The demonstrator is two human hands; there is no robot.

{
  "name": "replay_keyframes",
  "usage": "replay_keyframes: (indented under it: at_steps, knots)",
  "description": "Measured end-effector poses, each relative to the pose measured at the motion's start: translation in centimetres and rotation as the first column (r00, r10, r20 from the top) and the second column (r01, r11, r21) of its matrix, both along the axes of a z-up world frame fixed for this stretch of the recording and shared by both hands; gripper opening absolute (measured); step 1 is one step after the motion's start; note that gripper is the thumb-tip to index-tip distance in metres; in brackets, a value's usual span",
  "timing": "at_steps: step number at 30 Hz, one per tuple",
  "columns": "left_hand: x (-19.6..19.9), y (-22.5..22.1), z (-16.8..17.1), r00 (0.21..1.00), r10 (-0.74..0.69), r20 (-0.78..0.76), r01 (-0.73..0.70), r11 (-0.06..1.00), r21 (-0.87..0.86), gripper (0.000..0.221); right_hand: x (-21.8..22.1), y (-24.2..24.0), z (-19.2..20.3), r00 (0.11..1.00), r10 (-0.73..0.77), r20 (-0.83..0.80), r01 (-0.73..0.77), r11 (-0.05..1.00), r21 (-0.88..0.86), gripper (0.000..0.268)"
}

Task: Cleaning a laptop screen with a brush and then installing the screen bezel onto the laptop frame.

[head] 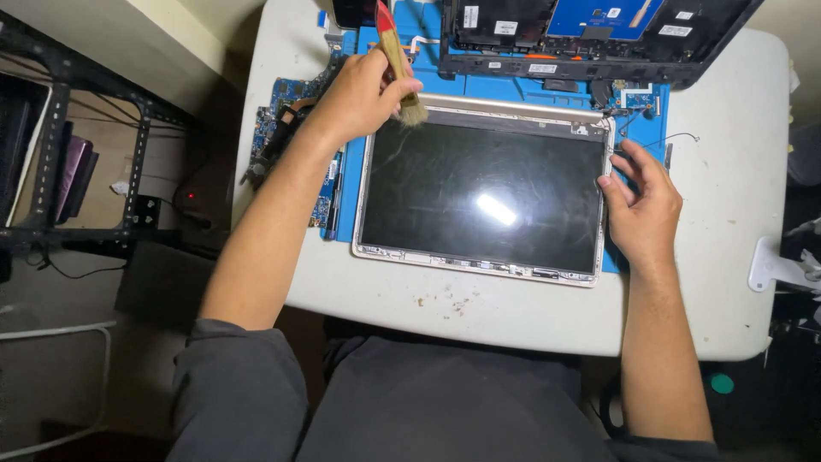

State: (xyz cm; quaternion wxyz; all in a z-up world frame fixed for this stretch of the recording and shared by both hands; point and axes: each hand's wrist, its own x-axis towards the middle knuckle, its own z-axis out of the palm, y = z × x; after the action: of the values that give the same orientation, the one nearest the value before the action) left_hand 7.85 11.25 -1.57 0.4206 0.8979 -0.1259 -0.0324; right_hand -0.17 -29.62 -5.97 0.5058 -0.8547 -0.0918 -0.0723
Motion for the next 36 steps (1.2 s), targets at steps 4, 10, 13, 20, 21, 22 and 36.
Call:
replay_keyframes:
  at_steps: [4, 10, 13, 20, 21, 22, 36]
  knots:
    - [-2.2, -1.0, 1.7, 0.976, -0.054, -0.210, 0.055, 0.998, -0.001, 0.021, -0.1, 0.0, 0.1, 1.000, 0.008, 0.011, -0.007, 1.000, -0.013, 0.045]
    - [-7.6, -2.7, 3.9, 0.533, -0.373, -0.759, 0.549, 0.835, -0.025, 0.013, 0.0, 0.1, 0.2, 1.000, -0.002, 0.007, 0.002, 1.000, -0.010, 0.046]
    - [-6.6, -0.9, 5.2, 0.542, -0.363, -0.758, 0.495, 0.867, -0.061, 0.012, -0.1, 0.1, 0.0, 1.000, 0.002, -0.004, -0.002, 1.000, 0.000, 0.046]
    - [-2.7, 2.2, 1.8, 0.987, 0.109, -0.117, -0.111, 0.994, -0.009, 0.022, 0.1, -0.2, -0.3, 1.000, 0.015, 0.023, -0.014, 1.000, -0.004, 0.045]
    - [-3.2, 1.8, 1.9, 0.970, 0.107, -0.220, -0.100, 0.994, 0.043, 0.025, 0.1, -0.3, -0.4, 1.000, 0.013, 0.019, -0.013, 1.000, 0.000, 0.045]
    - [-3.8, 1.4, 2.6, 0.970, 0.109, -0.220, -0.101, 0.994, 0.044, 0.025, 0.1, -0.3, -0.4, 1.000, 0.015, 0.019, -0.015, 1.000, 0.000, 0.045]
    - [-4.8, 3.0, 1.1, 0.939, 0.134, -0.318, -0.136, 0.991, 0.015, 0.026, -0.1, -0.2, -0.2, 1.000, 0.021, 0.016, -0.021, 1.000, -0.009, 0.046]
